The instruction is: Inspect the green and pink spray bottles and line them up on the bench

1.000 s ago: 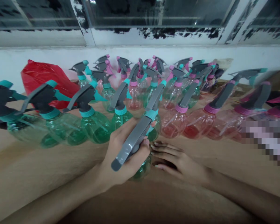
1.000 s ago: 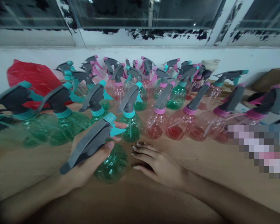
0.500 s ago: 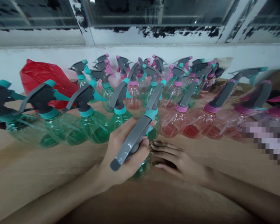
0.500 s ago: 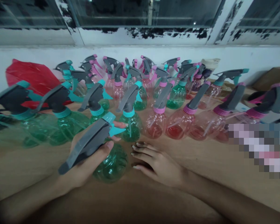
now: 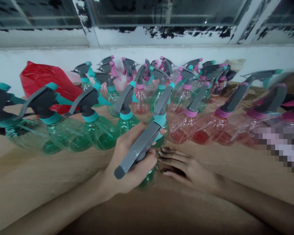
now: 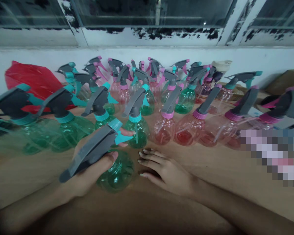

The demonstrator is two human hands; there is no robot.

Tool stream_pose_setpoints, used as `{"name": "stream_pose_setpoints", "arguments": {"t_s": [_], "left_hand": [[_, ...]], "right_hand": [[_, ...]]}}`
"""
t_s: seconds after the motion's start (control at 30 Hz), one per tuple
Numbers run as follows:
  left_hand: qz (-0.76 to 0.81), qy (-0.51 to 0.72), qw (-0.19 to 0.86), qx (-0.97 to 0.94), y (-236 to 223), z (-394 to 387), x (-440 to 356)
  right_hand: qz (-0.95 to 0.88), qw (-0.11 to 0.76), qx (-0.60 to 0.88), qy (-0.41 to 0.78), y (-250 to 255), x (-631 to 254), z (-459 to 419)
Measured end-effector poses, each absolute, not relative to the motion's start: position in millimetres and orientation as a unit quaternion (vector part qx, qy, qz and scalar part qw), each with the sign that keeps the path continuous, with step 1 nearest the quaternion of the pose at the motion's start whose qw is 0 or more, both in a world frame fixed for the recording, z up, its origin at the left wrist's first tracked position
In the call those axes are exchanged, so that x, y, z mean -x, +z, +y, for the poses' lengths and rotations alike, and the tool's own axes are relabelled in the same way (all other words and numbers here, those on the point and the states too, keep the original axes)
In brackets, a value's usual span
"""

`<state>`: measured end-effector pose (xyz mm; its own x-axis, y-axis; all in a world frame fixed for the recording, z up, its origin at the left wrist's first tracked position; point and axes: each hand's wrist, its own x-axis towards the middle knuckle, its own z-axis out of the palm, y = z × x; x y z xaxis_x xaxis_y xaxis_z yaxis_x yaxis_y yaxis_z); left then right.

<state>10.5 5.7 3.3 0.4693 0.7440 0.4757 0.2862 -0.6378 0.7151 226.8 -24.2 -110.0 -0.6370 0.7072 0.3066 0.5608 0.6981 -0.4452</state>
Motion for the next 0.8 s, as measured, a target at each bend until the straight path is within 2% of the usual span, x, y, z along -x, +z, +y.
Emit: {"name": "stream_pose_setpoints", "arguments": {"t_s": [0.57,0.8], "left_hand": [[0.295,0.411,0.276,-0.818,4.9,7.6,-9.9],[0.340,0.391,0.268,-0.812,2.4,3.3,-8.2]], "right_hand": [[-0.888,0.245,0.358,0.153,-108.6,-225.8,-25.0],[-0.891,0.231,0.360,0.152,-109.0,-226.7,-24.8]]}}
